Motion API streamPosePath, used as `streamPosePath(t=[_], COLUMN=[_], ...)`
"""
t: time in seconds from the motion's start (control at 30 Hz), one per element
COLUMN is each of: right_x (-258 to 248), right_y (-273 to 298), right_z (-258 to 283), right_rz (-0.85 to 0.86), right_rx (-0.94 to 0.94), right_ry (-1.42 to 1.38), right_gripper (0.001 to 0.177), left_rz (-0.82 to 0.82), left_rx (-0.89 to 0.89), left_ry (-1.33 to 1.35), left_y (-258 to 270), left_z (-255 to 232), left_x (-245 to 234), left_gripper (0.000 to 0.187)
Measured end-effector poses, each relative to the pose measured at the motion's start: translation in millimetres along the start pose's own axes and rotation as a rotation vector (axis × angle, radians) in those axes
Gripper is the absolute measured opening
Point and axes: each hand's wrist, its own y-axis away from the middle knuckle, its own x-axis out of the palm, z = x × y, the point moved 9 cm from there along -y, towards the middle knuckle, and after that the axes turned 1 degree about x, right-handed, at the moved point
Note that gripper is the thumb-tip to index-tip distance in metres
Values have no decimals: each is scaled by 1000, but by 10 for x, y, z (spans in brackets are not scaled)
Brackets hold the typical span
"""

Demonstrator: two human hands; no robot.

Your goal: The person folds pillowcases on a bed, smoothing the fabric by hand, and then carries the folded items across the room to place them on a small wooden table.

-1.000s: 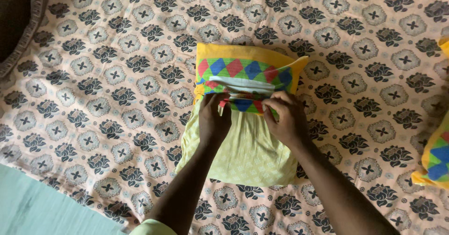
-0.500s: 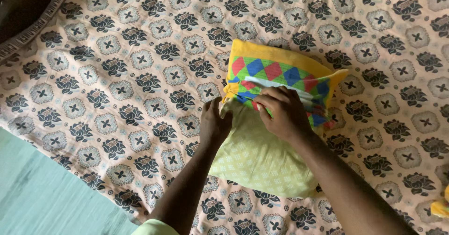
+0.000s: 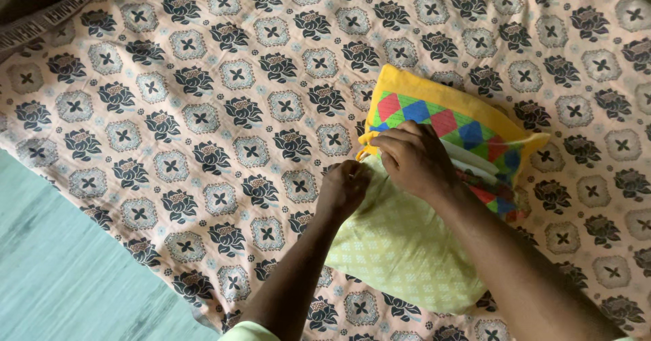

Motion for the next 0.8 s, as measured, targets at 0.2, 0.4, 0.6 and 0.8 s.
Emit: streamPosePath(t=[0.2, 0.4, 0.6, 0.8], right_x=[424, 815, 844, 949], right_y=[-176, -200, -298, -275], right_z=[-90, -170, -97, -397], right_rz=[180, 423, 399, 666], right_rx=[44, 61, -99, 95], right_ry=[31, 273, 329, 455], right_gripper=[22, 13, 26, 10], left_rz=[173, 105, 107, 196], left_rx=[-166, -171, -208, 9], left_ry=[-6, -150, 175, 295], left_y=[-22, 112, 174, 98], left_z=[162, 131, 19, -248], left_x=[350, 533, 575, 534], left_gripper=[42, 78, 69, 71])
